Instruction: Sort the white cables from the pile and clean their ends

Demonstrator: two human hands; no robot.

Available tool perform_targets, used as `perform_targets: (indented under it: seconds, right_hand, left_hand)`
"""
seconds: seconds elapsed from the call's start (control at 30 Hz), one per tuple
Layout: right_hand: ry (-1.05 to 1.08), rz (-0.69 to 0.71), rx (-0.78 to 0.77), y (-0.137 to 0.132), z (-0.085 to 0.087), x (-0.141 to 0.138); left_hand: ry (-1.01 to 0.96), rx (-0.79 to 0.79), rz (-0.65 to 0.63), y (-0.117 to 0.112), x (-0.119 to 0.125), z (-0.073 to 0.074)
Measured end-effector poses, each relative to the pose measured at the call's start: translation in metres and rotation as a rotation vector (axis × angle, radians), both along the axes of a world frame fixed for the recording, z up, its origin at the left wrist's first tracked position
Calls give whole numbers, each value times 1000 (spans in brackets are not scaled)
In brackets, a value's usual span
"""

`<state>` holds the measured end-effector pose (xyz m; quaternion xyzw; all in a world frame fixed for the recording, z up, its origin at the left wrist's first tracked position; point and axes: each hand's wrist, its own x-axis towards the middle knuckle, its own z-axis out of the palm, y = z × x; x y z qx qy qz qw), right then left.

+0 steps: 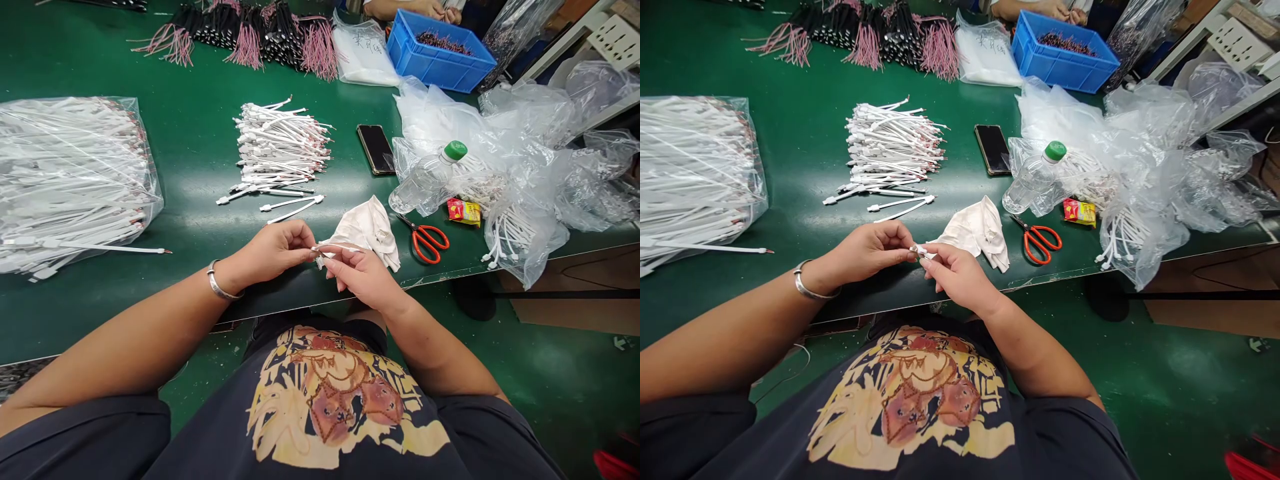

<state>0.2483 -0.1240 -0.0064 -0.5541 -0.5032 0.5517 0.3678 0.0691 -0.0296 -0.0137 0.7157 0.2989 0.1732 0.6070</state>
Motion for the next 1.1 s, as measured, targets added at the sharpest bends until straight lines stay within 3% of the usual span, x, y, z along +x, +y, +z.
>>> perform_targets:
  seconds: [0.43,0.67,0.77,0.87,0.97,1.1]
  right_hand:
    - [141,-29,-50,4,-7,0]
    - [96,-53,-17,4,-10,-1]
    - [-124,-83,108,5,-12,2]
    - [-601,-161,415,8,-17,11]
    - [-1041,-150,552,15,-32,23]
    - [-1153,-111,759,22,-54,33]
  left_hand:
    - [8,-13,1,0,-1,3]
    - [-5,-48,13,3,1,4]
    - [-42,-31,33,2,2,4]
    - [-105,51,68,-7,-2,12]
    - [-36,288,52,-21,-15,29]
    - [243,691,31,-42,-63,46]
